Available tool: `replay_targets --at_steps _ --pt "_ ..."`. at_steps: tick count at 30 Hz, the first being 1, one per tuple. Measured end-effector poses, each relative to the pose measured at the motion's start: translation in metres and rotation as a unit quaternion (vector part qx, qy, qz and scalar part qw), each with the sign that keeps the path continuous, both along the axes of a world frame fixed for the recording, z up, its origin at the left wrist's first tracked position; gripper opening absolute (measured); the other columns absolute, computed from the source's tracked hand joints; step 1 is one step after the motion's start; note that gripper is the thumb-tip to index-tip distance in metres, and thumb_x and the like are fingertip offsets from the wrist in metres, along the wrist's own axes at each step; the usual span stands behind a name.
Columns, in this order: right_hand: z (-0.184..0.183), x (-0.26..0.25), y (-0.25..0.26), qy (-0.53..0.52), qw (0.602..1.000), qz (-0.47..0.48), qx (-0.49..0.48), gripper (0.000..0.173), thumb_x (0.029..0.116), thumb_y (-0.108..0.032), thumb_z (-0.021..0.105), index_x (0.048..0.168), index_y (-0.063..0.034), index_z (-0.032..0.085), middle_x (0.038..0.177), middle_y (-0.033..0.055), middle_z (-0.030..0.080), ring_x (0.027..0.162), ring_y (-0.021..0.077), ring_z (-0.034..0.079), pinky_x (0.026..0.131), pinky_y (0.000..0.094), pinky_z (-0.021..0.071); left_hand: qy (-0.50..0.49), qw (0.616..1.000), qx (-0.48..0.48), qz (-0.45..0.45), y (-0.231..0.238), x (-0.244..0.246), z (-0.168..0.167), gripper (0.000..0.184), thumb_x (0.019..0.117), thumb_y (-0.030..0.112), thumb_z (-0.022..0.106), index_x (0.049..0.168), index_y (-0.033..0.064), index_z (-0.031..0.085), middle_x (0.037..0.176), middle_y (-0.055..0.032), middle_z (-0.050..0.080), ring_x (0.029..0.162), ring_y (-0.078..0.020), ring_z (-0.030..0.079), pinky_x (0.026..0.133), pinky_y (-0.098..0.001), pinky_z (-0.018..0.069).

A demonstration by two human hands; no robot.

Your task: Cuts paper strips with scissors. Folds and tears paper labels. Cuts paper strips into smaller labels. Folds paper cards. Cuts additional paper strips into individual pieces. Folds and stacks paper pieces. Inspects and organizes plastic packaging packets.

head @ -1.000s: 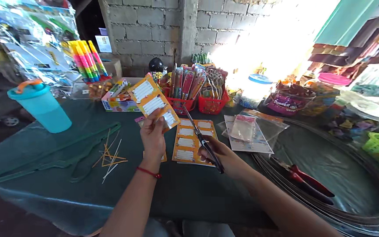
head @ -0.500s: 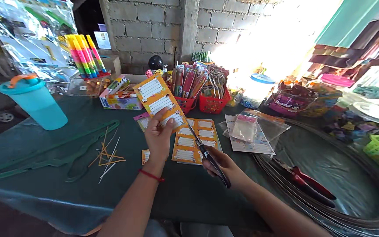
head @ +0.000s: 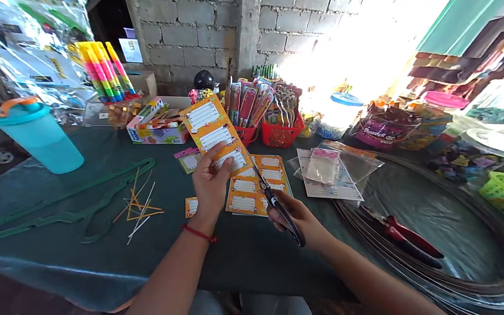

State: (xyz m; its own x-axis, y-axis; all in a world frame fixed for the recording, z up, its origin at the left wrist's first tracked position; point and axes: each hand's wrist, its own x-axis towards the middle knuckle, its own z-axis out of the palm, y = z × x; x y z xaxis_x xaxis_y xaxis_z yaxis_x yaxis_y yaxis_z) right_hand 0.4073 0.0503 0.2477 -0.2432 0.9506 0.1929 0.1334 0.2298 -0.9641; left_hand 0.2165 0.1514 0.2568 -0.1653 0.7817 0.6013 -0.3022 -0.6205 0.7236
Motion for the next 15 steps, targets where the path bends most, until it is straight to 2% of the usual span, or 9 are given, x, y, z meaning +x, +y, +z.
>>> replay_targets --at_steps 15 --pt "-0.0025 0.0009 0.0012 0.011 1.0 0.008 0.011 0.065 0.0962 -0.041 0.065 0.141 0.0012 0.044 0.085 -0.0112 0.058 0.069 -0.0039 0.058 0.062 0.0126 0.0502 0.006 1.0 0.006 -0.007 -0.0014 -0.0006 0.0008 0.043 0.0902 -0.008 0.067 0.131 0.0028 0.062 0.12 -0.0027 0.07 0.096 -0.0097 0.072 0.083 -0.0287 0.0619"
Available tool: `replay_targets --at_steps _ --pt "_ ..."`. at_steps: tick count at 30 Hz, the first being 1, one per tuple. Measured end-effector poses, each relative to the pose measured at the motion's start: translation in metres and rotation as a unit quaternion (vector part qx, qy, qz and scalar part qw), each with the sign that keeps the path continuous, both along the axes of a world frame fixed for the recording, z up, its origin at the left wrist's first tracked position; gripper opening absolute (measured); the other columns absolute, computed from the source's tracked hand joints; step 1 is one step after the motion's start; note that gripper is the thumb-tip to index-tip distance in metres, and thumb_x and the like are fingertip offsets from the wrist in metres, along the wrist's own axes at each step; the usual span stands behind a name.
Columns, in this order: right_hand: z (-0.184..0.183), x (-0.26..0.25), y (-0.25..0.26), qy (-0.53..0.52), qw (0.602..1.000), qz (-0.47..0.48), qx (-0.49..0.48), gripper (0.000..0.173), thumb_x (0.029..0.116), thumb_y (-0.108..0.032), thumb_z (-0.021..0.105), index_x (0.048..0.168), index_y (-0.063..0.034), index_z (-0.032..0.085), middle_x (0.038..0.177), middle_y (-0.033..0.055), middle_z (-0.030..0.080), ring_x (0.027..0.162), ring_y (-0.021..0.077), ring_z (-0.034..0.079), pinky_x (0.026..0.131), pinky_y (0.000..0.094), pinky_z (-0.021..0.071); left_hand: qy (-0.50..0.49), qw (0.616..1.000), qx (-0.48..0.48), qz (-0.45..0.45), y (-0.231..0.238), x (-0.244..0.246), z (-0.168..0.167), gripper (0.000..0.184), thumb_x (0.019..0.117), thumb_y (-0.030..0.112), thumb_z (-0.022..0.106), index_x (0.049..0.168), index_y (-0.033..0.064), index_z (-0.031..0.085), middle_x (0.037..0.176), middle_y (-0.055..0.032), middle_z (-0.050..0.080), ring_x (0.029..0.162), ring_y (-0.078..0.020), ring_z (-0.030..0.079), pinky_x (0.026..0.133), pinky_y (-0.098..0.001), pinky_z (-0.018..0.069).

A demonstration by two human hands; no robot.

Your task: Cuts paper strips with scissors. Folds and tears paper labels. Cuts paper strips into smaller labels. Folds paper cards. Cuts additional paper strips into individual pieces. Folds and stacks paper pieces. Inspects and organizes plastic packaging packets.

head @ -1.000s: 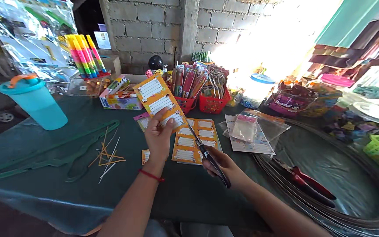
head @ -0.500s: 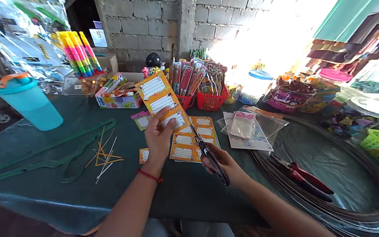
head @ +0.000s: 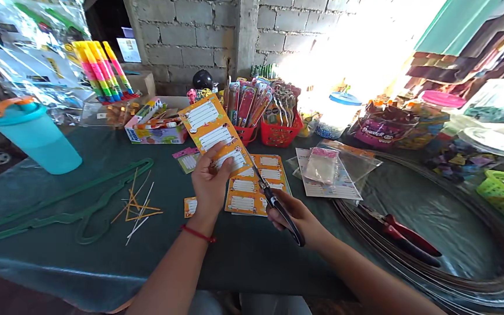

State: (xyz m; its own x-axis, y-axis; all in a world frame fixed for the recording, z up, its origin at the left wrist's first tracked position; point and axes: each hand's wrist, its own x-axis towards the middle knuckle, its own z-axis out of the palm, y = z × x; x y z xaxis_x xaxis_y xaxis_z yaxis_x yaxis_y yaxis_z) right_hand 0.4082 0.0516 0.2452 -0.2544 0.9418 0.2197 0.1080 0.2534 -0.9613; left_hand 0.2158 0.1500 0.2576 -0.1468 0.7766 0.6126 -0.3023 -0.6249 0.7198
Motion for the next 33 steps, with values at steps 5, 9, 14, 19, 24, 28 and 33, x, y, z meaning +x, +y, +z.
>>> replay_targets --at_steps 5,9,14,19,24,28,33 --pt "-0.0003 0.0004 0.0004 0.0 1.0 0.0 0.003 0.067 0.096 -0.041 0.066 0.141 0.0028 0.043 0.085 -0.0107 0.059 0.07 -0.0038 0.058 0.063 0.0124 0.0502 0.001 1.0 -0.001 0.002 -0.0002 0.0003 0.0004 0.043 0.0901 -0.008 0.068 0.132 0.0033 0.063 0.121 -0.0026 0.07 0.097 -0.0099 0.071 0.084 -0.0289 0.0618" --pt "-0.0002 0.0004 0.0002 0.006 1.0 0.005 0.001 0.066 0.0961 -0.041 0.066 0.141 0.0019 0.043 0.085 -0.0115 0.058 0.07 -0.0042 0.058 0.063 0.0124 0.05 0.001 1.0 -0.001 0.008 0.0001 0.0009 0.0005 0.043 0.0897 -0.008 0.068 0.131 0.0025 0.063 0.119 -0.0029 0.07 0.096 -0.0094 0.071 0.083 -0.0282 0.0617" --pt "0.0003 0.0007 0.0 0.006 1.0 0.006 0.002 0.068 0.0959 -0.042 0.066 0.142 0.0023 0.043 0.086 -0.011 0.059 0.071 -0.0039 0.058 0.063 0.0126 0.0507 0.006 1.0 -0.004 0.005 -0.0006 0.0005 0.0006 0.043 0.0901 -0.008 0.067 0.132 0.003 0.063 0.119 -0.0029 0.07 0.096 -0.0098 0.072 0.084 -0.0281 0.0618" --pt "0.0004 0.001 0.0002 0.005 1.0 0.008 -0.003 0.069 0.0957 -0.042 0.066 0.143 0.002 0.042 0.087 -0.0106 0.059 0.071 -0.0034 0.059 0.064 0.0134 0.0512 0.011 1.0 0.001 0.007 -0.0012 0.0002 0.001 0.044 0.0899 -0.008 0.067 0.132 0.0021 0.062 0.12 -0.0032 0.07 0.095 -0.0092 0.072 0.082 -0.0277 0.062" --pt "0.001 0.0008 0.0 0.002 1.0 0.006 -0.005 0.069 0.0959 -0.042 0.066 0.143 0.0022 0.042 0.087 -0.0105 0.059 0.071 -0.0035 0.059 0.063 0.0129 0.051 0.014 1.0 0.006 0.01 -0.0011 0.0001 0.0005 0.044 0.09 -0.009 0.067 0.132 0.0028 0.062 0.119 -0.0027 0.07 0.095 -0.0091 0.072 0.083 -0.0272 0.0617" --pt "0.0027 0.0002 -0.0008 0.001 1.0 0.002 -0.013 0.067 0.0961 -0.042 0.065 0.142 0.0022 0.043 0.086 -0.0107 0.058 0.07 -0.0036 0.058 0.063 0.0127 0.0507 0.01 1.0 0.009 0.011 -0.0008 0.0006 0.0006 0.044 0.089 -0.009 0.068 0.131 0.0026 0.062 0.12 -0.0032 0.069 0.094 -0.0091 0.072 0.081 -0.0276 0.0623" --pt "0.0035 0.0005 -0.0014 0.003 1.0 0.005 -0.015 0.066 0.0966 -0.041 0.064 0.142 0.0018 0.043 0.085 -0.0105 0.058 0.069 -0.0035 0.058 0.062 0.0128 0.0503 0.013 1.0 0.009 0.016 -0.0001 0.0 -0.0001 0.043 0.0895 -0.008 0.067 0.131 0.0017 0.063 0.119 -0.005 0.069 0.094 -0.0096 0.071 0.081 -0.0275 0.0622"
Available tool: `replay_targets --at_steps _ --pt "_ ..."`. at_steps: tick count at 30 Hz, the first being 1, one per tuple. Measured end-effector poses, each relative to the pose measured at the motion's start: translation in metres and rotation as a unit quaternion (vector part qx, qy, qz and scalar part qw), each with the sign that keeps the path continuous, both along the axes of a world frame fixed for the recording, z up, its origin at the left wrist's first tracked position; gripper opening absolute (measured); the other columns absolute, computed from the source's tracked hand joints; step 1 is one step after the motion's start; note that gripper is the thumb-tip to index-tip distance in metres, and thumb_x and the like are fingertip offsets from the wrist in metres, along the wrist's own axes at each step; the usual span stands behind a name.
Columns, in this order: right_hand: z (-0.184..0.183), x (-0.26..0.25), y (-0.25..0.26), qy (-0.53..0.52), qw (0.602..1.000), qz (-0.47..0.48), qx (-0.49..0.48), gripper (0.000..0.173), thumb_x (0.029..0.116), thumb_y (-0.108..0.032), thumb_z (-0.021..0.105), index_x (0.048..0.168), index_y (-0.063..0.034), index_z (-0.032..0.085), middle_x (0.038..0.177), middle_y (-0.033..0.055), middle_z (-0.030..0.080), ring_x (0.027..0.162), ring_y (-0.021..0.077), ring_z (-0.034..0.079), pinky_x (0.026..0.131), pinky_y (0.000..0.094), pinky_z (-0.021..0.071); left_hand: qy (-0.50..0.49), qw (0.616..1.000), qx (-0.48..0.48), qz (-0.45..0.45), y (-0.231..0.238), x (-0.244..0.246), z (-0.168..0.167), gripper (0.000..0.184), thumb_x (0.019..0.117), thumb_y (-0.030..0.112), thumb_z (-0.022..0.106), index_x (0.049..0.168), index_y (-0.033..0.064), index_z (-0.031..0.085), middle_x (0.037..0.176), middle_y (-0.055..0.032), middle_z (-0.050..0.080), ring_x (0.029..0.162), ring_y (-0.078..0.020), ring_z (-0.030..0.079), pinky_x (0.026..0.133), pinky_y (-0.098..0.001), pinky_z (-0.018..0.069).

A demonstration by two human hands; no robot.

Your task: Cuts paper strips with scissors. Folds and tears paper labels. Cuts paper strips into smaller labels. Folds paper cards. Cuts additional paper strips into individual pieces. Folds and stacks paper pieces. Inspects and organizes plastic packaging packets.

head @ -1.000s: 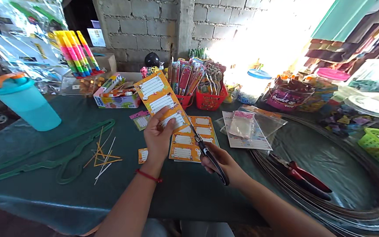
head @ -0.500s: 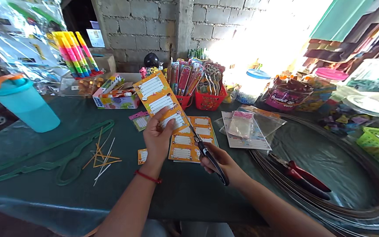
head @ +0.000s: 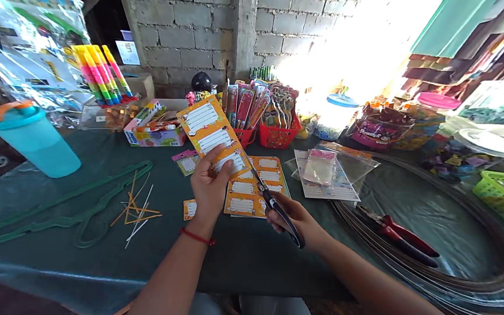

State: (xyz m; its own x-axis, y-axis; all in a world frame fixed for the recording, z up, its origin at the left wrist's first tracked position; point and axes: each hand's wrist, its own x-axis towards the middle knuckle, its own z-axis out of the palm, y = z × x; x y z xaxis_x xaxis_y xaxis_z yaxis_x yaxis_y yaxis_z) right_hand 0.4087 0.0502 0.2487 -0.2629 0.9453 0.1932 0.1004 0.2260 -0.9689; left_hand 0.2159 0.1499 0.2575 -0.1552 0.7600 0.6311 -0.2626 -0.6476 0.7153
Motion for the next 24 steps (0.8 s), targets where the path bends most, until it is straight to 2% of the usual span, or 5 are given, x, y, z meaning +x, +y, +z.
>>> replay_targets --at_steps 18,24 --pt "0.0044 -0.0021 -0.0022 -0.031 0.999 -0.022 -0.012 0.062 0.0966 -0.037 0.064 0.141 0.0014 0.045 0.081 -0.0105 0.058 0.066 -0.0029 0.059 0.06 0.0141 0.0515 -0.002 1.0 0.011 0.015 0.0001 0.0008 0.0017 0.042 0.0879 -0.008 0.067 0.129 -0.0015 0.063 0.119 -0.0064 0.069 0.095 -0.0087 0.071 0.081 -0.0263 0.0614" --pt "0.0058 -0.0024 -0.0022 -0.042 0.999 -0.025 -0.01 0.056 0.0977 -0.03 0.062 0.141 0.0015 0.045 0.081 -0.0106 0.058 0.065 -0.0035 0.058 0.06 0.0136 0.0513 -0.006 1.0 0.01 0.005 -0.0003 0.0008 0.0022 0.043 0.0883 -0.009 0.067 0.13 -0.0011 0.063 0.119 -0.0056 0.069 0.094 -0.0085 0.071 0.081 -0.026 0.0616"
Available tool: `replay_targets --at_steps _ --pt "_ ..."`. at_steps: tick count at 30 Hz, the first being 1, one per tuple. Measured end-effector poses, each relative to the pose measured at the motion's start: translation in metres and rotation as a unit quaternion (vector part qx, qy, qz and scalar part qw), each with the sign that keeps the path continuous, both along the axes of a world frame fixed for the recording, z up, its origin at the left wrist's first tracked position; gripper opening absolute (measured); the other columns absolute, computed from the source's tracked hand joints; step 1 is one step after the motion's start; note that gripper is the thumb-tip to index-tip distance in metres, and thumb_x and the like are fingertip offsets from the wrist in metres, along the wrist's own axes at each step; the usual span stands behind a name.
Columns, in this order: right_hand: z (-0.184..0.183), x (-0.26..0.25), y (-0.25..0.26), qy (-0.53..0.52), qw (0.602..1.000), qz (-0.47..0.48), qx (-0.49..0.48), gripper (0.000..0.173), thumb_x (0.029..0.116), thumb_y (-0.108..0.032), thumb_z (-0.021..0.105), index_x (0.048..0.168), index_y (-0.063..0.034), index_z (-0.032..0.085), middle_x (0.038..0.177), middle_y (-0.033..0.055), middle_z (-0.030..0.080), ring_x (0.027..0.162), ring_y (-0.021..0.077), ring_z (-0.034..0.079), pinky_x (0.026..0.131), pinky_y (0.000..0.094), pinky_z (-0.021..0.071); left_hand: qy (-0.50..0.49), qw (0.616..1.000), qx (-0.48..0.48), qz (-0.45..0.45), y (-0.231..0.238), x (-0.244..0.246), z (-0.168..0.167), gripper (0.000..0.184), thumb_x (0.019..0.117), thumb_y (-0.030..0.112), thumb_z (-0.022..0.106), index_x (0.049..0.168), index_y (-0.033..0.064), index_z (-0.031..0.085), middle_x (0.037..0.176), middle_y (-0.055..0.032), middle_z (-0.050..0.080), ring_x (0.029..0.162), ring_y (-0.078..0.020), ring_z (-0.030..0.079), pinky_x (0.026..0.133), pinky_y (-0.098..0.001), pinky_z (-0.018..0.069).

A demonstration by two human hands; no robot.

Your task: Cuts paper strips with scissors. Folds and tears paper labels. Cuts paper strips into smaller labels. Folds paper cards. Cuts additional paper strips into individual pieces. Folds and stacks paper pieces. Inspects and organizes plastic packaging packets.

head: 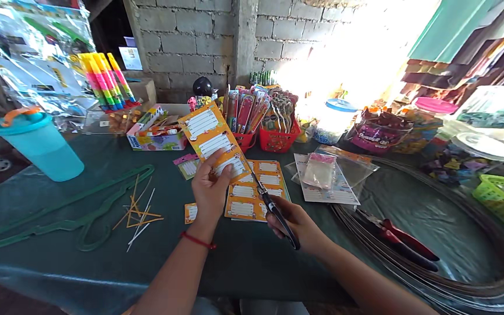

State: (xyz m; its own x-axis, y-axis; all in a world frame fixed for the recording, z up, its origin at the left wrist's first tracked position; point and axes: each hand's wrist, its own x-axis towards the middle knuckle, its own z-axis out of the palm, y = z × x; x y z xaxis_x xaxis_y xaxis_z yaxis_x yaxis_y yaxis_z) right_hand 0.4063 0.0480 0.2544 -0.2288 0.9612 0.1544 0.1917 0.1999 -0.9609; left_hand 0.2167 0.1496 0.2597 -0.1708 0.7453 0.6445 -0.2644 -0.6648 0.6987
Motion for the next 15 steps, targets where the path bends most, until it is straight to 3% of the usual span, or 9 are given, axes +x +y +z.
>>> replay_targets --at_steps 5,9,15 --pt "0.0014 -0.0003 -0.0005 0.004 1.0 -0.003 -0.009 0.053 0.0977 -0.025 0.063 0.141 0.0009 0.046 0.081 -0.01 0.059 0.065 -0.0026 0.059 0.06 0.0143 0.0519 -0.002 1.0 -0.014 -0.002 -0.0007 0.0002 0.0015 0.044 0.0882 -0.009 0.066 0.132 -0.0013 0.062 0.117 -0.0048 0.07 0.093 -0.0083 0.071 0.081 -0.0255 0.0611" --pt "0.0003 -0.0009 -0.0007 0.022 1.0 -0.005 -0.008 0.057 0.0971 -0.031 0.063 0.141 0.0009 0.046 0.081 -0.0109 0.059 0.065 -0.0028 0.059 0.06 0.0142 0.0519 0.008 1.0 -0.015 -0.023 -0.0029 0.0003 0.002 0.05 0.0888 -0.008 0.067 0.137 -0.0018 0.057 0.116 -0.0043 0.071 0.094 -0.0085 0.072 0.082 -0.0257 0.0614" --pt "-0.0005 0.0002 -0.0007 0.036 0.999 -0.01 0.001 0.059 0.0974 -0.032 0.064 0.141 0.0018 0.045 0.081 -0.0109 0.059 0.065 -0.0029 0.059 0.06 0.0139 0.0514 0.023 0.999 -0.017 -0.036 -0.008 0.0031 0.0036 0.049 0.0885 -0.008 0.067 0.136 -0.0047 0.057 0.118 -0.0062 0.07 0.093 -0.0083 0.072 0.082 -0.0252 0.0616"
